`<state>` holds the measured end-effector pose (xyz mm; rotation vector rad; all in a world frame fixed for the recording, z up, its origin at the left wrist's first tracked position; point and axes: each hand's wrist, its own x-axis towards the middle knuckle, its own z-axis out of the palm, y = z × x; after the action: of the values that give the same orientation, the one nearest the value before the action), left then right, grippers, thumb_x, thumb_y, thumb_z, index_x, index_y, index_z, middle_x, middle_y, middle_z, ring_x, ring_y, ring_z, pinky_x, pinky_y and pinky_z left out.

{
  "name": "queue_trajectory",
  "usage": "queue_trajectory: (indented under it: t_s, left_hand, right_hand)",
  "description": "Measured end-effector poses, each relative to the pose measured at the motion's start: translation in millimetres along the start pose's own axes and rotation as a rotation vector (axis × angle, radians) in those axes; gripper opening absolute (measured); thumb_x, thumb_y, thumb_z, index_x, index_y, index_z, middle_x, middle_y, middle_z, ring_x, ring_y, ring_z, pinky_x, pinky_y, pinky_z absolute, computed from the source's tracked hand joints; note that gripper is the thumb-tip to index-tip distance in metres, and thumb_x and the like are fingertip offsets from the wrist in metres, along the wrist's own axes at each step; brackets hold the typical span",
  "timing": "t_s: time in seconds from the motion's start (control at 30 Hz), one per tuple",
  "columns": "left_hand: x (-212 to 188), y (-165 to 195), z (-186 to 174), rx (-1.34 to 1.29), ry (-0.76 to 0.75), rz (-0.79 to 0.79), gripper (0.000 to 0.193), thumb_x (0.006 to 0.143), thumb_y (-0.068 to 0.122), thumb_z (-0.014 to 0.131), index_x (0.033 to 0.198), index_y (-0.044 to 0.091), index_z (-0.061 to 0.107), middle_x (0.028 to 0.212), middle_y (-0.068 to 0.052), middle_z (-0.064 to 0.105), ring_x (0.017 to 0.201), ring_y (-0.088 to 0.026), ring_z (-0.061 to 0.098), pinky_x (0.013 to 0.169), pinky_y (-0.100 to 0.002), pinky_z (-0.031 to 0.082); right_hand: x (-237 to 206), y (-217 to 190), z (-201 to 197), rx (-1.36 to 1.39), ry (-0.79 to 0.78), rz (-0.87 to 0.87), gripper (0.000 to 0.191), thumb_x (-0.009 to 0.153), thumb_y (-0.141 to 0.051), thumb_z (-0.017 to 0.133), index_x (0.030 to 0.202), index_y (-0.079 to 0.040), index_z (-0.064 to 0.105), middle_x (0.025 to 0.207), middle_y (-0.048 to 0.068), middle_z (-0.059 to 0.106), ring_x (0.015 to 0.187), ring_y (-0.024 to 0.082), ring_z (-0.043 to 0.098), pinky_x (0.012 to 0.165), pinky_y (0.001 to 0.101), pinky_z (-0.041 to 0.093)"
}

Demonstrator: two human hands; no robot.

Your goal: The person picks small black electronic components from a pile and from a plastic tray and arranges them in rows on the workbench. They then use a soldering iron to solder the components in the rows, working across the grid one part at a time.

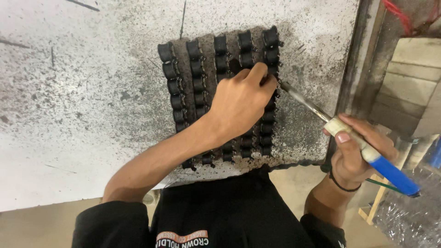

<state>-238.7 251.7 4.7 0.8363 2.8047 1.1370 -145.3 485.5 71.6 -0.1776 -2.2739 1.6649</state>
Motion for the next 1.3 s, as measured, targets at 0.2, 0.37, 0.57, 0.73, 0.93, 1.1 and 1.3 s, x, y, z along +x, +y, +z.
queue_trajectory:
  t_s: [0.2, 0.37, 0.57, 0.73, 0.93, 1.1, 1.3]
  left_hand:
    - [8.8, 14.4, -34.8, -0.079, 0.033, -0.003, 0.025, 0.081, -0.003, 0.066, 0.106, -0.006, 0.067, 0.101, -0.017, 0.061, 0.071, -0.023, 0.068, 0.051, -0.035, 0.055]
    - [20.1, 20.9, -103.4, -0.055, 0.266, 0.126, 0.024, 0.094, -0.012, 0.061, 0.114, -0.002, 0.069, 0.08, -0.007, 0.066, 0.051, -0.015, 0.058, 0.04, -0.032, 0.042]
    - [70.5, -15.4, -58.6, 0.102, 0.277, 0.072, 0.02, 0.094, -0.007, 0.06, 0.109, 0.002, 0.07, 0.104, -0.01, 0.062, 0.074, -0.02, 0.07, 0.049, -0.026, 0.053]
    - [49.9, -37.1, -22.0, 0.048, 0.164, -0.025, 0.016, 0.088, -0.002, 0.066, 0.099, 0.002, 0.076, 0.098, -0.012, 0.059, 0.063, -0.022, 0.068, 0.046, -0.033, 0.054]
    - [48.3, -32.0, -13.2, 0.041, 0.166, 0.008, 0.01, 0.083, -0.001, 0.068, 0.092, 0.001, 0.073, 0.099, -0.012, 0.059, 0.075, -0.024, 0.071, 0.053, -0.035, 0.057]
    - [50.9, -30.8, -1.9, 0.056, 0.065, -0.029, 0.011, 0.083, -0.005, 0.068, 0.093, -0.003, 0.074, 0.1, -0.015, 0.062, 0.073, -0.024, 0.07, 0.049, -0.034, 0.057]
    - [58.3, -26.8, 10.4, 0.11, 0.114, 0.034, 0.015, 0.08, -0.007, 0.068, 0.094, -0.005, 0.073, 0.103, -0.018, 0.064, 0.083, -0.024, 0.072, 0.053, -0.032, 0.059]
  right_hand:
    - [3.9, -7.0, -4.7, -0.094, -0.062, 0.001, 0.027, 0.101, -0.01, 0.073, 0.113, 0.013, 0.068, 0.102, 0.028, 0.071, 0.079, 0.033, 0.075, 0.07, 0.035, 0.063]
    - [11.3, -6.3, -16.4, -0.171, -0.075, -0.115, 0.028, 0.101, -0.01, 0.069, 0.118, 0.012, 0.063, 0.099, 0.027, 0.072, 0.078, 0.034, 0.076, 0.067, 0.0351, 0.063]
    - [32.4, 17.4, -5.7, 0.083, -0.023, -0.159, 0.028, 0.107, -0.006, 0.069, 0.126, 0.003, 0.051, 0.11, 0.026, 0.069, 0.083, 0.034, 0.074, 0.071, 0.04, 0.066]
    - [40.3, 32.2, 0.6, 0.134, -0.077, -0.052, 0.029, 0.112, -0.002, 0.068, 0.131, 0.002, 0.047, 0.112, 0.028, 0.066, 0.081, 0.032, 0.068, 0.075, 0.0399, 0.063]
    - [41.1, 22.5, 2.5, 0.065, -0.103, -0.027, 0.029, 0.113, 0.0, 0.07, 0.131, 0.004, 0.046, 0.111, 0.026, 0.065, 0.084, 0.032, 0.069, 0.076, 0.0375, 0.062]
    - [52.3, -1.9, 13.9, -0.049, -0.151, -0.026, 0.025, 0.111, -0.001, 0.072, 0.128, 0.008, 0.055, 0.113, 0.025, 0.069, 0.09, 0.031, 0.074, 0.08, 0.0351, 0.066]
    - [78.3, -32.5, 18.7, -0.31, -0.361, -0.173, 0.024, 0.105, -0.002, 0.078, 0.124, 0.006, 0.066, 0.108, 0.024, 0.073, 0.094, 0.025, 0.076, 0.079, 0.0283, 0.062]
